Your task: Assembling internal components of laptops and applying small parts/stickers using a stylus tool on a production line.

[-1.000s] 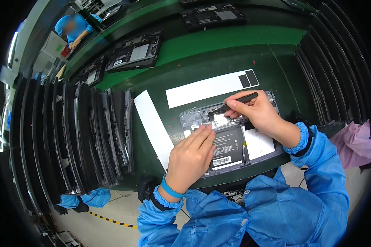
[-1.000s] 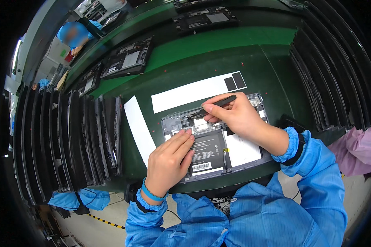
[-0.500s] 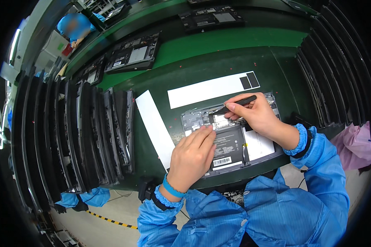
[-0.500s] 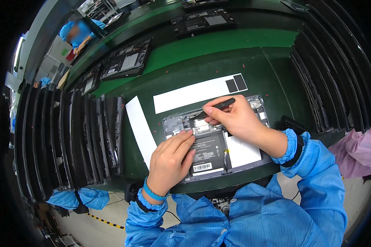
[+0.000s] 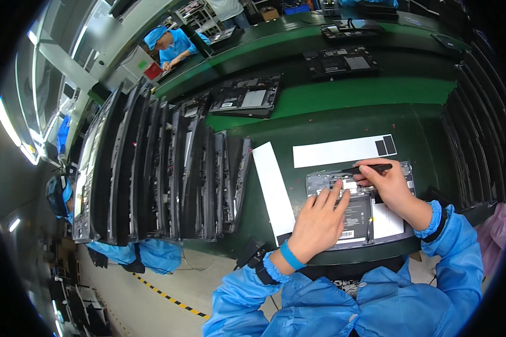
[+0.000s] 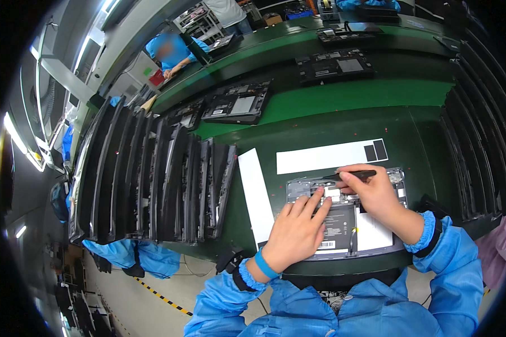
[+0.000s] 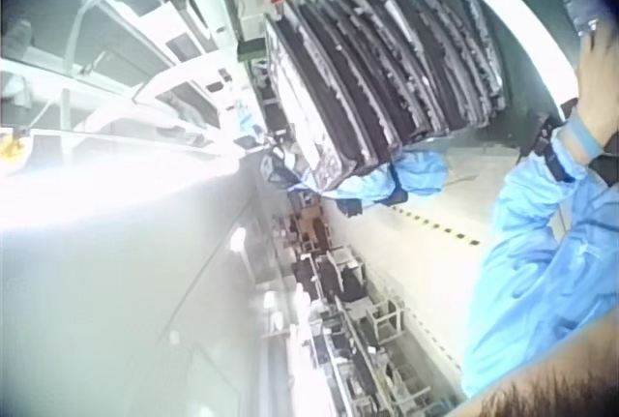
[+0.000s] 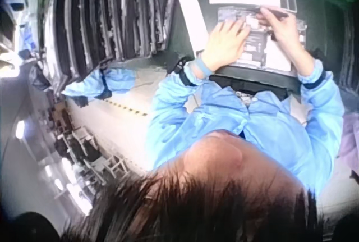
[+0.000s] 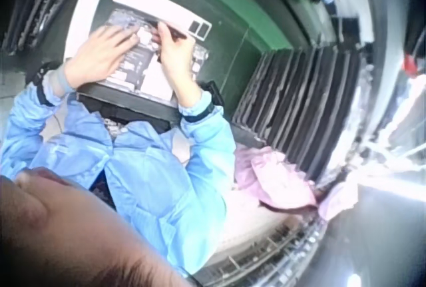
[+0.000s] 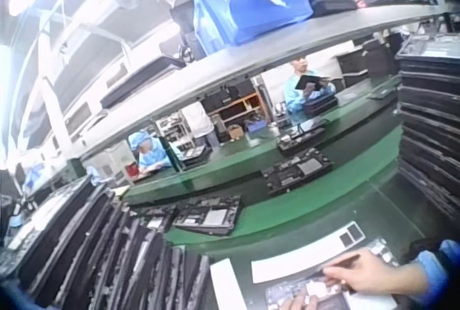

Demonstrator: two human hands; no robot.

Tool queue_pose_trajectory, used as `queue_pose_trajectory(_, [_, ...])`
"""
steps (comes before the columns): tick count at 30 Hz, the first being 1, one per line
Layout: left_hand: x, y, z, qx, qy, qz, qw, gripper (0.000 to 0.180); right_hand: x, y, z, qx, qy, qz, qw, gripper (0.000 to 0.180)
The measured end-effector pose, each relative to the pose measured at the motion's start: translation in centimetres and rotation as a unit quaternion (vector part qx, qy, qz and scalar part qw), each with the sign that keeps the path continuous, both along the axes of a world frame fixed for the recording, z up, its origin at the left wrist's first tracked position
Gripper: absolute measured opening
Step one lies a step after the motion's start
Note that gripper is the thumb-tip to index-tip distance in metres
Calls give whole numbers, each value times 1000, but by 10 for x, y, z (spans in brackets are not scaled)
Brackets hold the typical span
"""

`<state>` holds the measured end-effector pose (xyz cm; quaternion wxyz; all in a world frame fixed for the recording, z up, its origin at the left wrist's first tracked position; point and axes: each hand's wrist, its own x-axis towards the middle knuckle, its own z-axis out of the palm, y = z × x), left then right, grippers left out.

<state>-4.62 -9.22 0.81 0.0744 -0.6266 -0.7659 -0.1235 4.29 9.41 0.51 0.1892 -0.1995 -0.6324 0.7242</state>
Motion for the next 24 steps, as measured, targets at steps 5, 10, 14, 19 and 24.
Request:
queue_pose_trajectory(5, [-10, -16, 11, 43, -91, -12, 995, 46, -4, -1, 1, 11, 7, 23, 1000, 25])
queue_pose_trajectory(10, [-7, -92, 11, 192, -160, 158, 955, 25, 1, -5, 9, 24, -16, 28, 999, 25])
queue_pose_trajectory(14, [10, -120, -18, 217, -177, 234, 931, 24, 2, -54, 30, 93, -32, 108, 989, 25])
queue_pose_trajectory(19, [16, -125, -40, 169, -126, 220, 953, 26, -19, -102, 38, 258, -48, 183, 948, 23])
queue_pose_trajectory(24, [9, -120, -44, 176, -98, 208, 957, 26, -38, -110, 13, 341, -64, 171, 922, 22])
